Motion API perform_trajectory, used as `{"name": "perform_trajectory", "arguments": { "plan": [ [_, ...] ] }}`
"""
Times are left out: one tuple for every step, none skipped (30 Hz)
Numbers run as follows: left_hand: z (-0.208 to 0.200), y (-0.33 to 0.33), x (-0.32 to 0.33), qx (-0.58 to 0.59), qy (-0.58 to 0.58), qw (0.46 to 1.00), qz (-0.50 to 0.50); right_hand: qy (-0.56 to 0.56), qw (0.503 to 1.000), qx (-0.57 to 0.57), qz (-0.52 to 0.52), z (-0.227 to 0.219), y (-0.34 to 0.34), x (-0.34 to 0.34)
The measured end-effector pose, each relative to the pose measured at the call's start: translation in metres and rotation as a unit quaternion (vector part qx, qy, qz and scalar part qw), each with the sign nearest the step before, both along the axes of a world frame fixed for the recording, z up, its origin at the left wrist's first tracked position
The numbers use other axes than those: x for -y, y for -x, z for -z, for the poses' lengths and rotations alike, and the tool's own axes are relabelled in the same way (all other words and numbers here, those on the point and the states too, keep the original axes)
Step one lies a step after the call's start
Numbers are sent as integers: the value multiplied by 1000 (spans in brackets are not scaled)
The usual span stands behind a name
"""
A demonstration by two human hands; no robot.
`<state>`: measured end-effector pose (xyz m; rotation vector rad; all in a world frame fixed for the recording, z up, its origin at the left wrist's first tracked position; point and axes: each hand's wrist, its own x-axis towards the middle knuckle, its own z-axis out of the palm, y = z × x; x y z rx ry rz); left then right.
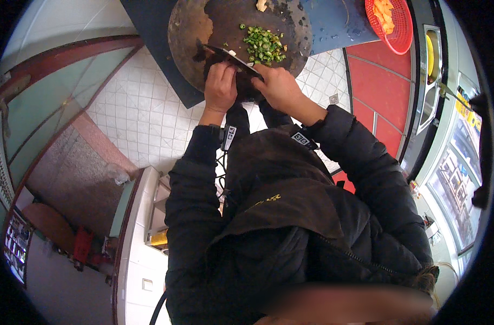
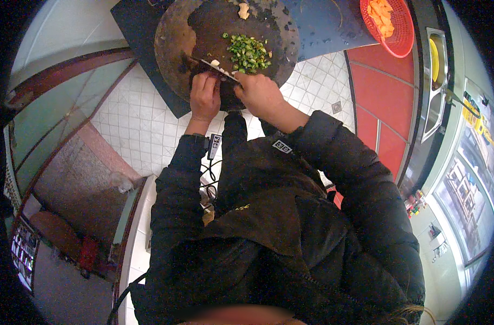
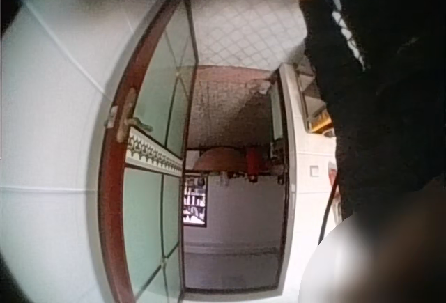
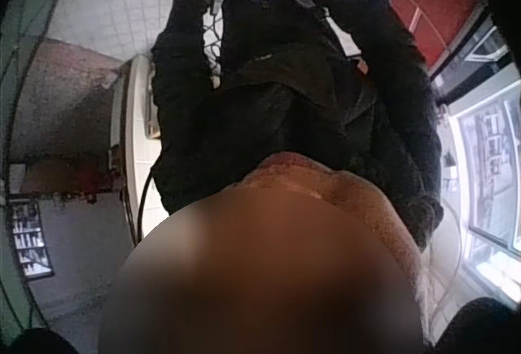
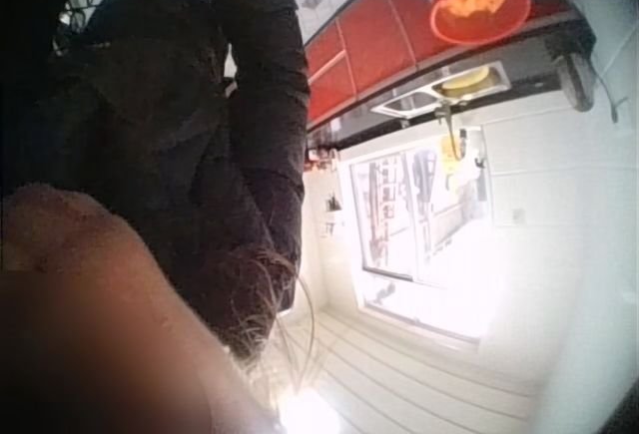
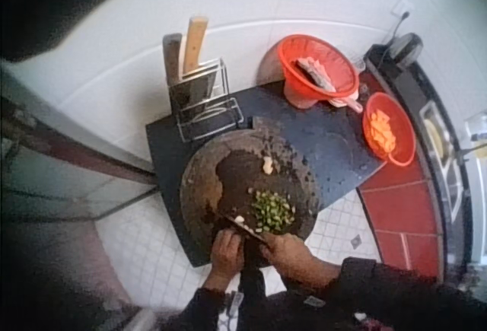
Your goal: The person peels garlic cloves by hand, discards the skins, then washes the cloves in a bowl of water. Finally, the person chops the garlic on a cutting board using a knife.
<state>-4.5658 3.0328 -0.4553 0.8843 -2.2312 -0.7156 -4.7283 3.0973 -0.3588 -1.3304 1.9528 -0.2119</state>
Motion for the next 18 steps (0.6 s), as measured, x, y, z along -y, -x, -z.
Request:
{"name": "perform_trajectory", "arguments": {
  "plan": [
    [0,0,0,2,-3,1000,-3,-4,1000,3,-1,-5,1,0],
    [0,0,-1,3,-1,1000,-9,-8,1000,5,-2,-11,3,2],
    [1,1,-1,4,1,1000,-15,2,1000,8,-5,-16,4,3],
    [1,1,-1,5,3,1000,-22,-17,1000,4,-9,-21,5,3],
    [1,1,-1,-1,3,1000,-28,-23,1000,2,-15,-25,5,4],
    [2,2,-1,-6,3,999,-33,-24,999,1,-21,-28,5,5],
    [2,1,-2,-3,-3,999,-36,-27,999,-2,-22,-29,5,6],
    [2,0,-2,-1,4,999,-37,-26,999,-4,-23,-30,4,6],
    [2,0,-2,9,5,999,-35,-26,999,-6,-24,-31,4,7],
    [2,-1,-2,15,6,999,-34,-32,999,-10,-28,-31,4,7],
    [3,-1,-2,24,4,999,-29,-39,999,-14,-32,-30,4,8],
    [3,-2,-2,29,2,999,-26,-45,998,-19,-36,-30,4,8],
    [3,-2,-2,30,3,999,-23,-42,998,-18,-37,-29,4,8],
    [4,-2,-2,30,2,999,-24,-40,998,-18,-39,-29,4,8],
    [4,-1,-2,25,3,999,-24,-39,998,-18,-40,-29,4,9],
    [4,-1,-2,19,5,999,-25,-39,998,-19,-41,-29,4,9],
    [4,-1,-1,22,7,999,-27,-41,998,-21,-43,-30,3,10],
    [4,-1,-1,24,9,999,-28,-42,998,-23,-45,-30,3,10]
  ]
}}
